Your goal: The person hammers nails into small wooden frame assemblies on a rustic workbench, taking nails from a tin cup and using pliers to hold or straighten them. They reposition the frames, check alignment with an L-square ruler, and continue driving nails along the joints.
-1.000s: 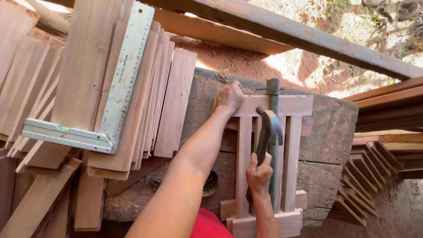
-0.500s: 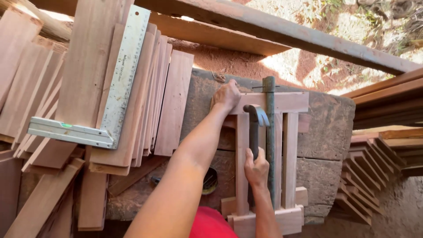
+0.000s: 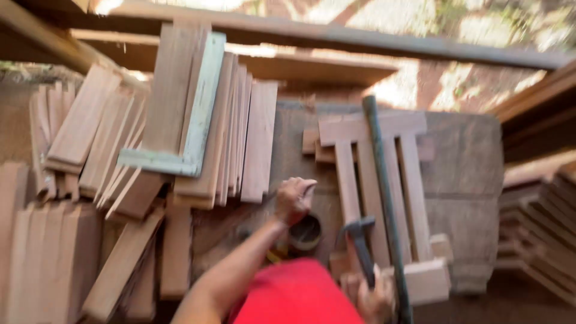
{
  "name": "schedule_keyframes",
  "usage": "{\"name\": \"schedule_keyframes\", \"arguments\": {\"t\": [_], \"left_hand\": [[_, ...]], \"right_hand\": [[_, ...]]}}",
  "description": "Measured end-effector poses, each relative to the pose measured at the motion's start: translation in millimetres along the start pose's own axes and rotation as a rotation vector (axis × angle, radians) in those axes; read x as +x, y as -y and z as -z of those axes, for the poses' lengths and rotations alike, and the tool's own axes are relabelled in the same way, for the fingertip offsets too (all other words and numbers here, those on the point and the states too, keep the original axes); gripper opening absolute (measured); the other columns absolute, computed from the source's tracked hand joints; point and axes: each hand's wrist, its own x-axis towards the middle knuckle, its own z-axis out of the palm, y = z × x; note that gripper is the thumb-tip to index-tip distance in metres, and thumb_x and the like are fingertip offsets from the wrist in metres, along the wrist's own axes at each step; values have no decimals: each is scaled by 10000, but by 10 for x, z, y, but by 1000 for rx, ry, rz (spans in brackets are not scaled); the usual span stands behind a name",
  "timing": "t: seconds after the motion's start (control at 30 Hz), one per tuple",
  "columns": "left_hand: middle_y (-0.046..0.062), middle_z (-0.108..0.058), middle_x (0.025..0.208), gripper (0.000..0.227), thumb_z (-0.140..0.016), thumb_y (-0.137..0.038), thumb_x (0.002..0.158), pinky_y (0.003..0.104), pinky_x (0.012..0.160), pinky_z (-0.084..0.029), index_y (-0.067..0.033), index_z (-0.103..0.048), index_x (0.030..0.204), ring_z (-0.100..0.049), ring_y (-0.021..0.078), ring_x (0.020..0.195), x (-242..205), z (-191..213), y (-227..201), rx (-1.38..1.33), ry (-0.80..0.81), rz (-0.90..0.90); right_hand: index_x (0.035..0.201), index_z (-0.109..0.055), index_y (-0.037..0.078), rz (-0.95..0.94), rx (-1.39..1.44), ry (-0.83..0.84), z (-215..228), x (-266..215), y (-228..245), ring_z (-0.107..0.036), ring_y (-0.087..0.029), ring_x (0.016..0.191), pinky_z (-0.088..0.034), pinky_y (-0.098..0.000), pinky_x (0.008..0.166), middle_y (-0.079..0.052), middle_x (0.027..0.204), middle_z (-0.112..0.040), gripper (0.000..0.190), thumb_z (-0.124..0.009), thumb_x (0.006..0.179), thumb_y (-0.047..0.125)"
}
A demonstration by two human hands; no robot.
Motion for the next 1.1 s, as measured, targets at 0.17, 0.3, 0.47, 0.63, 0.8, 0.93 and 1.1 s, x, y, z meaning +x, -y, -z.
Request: {"name": "schedule_keyframes", "arguments": {"t": [0.17,0.3,0.47,0.63,0.8,0.93,1.1], "left_hand": [[76,-697,893,119,-704,-151,872,441,779,-500,-126,-723,986,-665,297,897,-1227,702,231,100,210,66],[43,-724,907,99,-718,-198,848,442,764,-496,-152,-733,935,-672,279,884,-1685,783,307,151,358,238],[49,-705,904,137,-732,-250,843,435,775,-485,-171,-749,954,-662,273,907,-1598,483,206,232,467,146],[80,-713,920,207,-712,-254,799,469,773,-487,-138,-739,968,-668,305,917,-1210,-12,220,486,564,-41],[86,-725,979,125,-638,-204,857,455,815,-506,-162,-753,883,-697,281,950,-1296,-363,592,659,747,-98],[93,-724,971,129,-632,-195,851,458,809,-512,-164,-757,856,-697,289,957,-1267,-269,574,620,785,-109],[78,-709,970,110,-639,-172,847,455,811,-516,-166,-749,855,-687,287,961,-1361,-175,500,547,686,-61]], "right_hand": [[1259,-720,130,167,-168,-112,209,28,206,-628,-376,1048,-511,-489,920,-113,1119,-676,467,-831,822,253],[1258,-706,75,250,-117,-61,229,83,169,-622,-371,1063,-518,-479,921,-120,1129,-658,474,-817,831,248],[1121,-719,59,380,-104,-190,565,92,899,-643,-380,1008,-508,-499,872,-128,1085,-679,368,-804,816,247],[1104,-729,120,702,341,463,-2,-35,1072,-730,-312,894,-584,-398,748,-95,1011,-737,235,-741,883,200],[1282,-681,129,908,470,732,-302,-99,1529,-658,-322,1157,-548,-394,955,-128,1278,-672,406,-680,876,155],[1403,-609,151,1220,289,550,-855,-196,1460,-483,-354,1417,-444,-460,1132,-149,1492,-529,522,-664,884,173],[1364,-574,154,1023,105,841,-738,-164,1642,-451,-378,1294,-448,-512,966,-177,1371,-481,530,-682,876,329]]}}
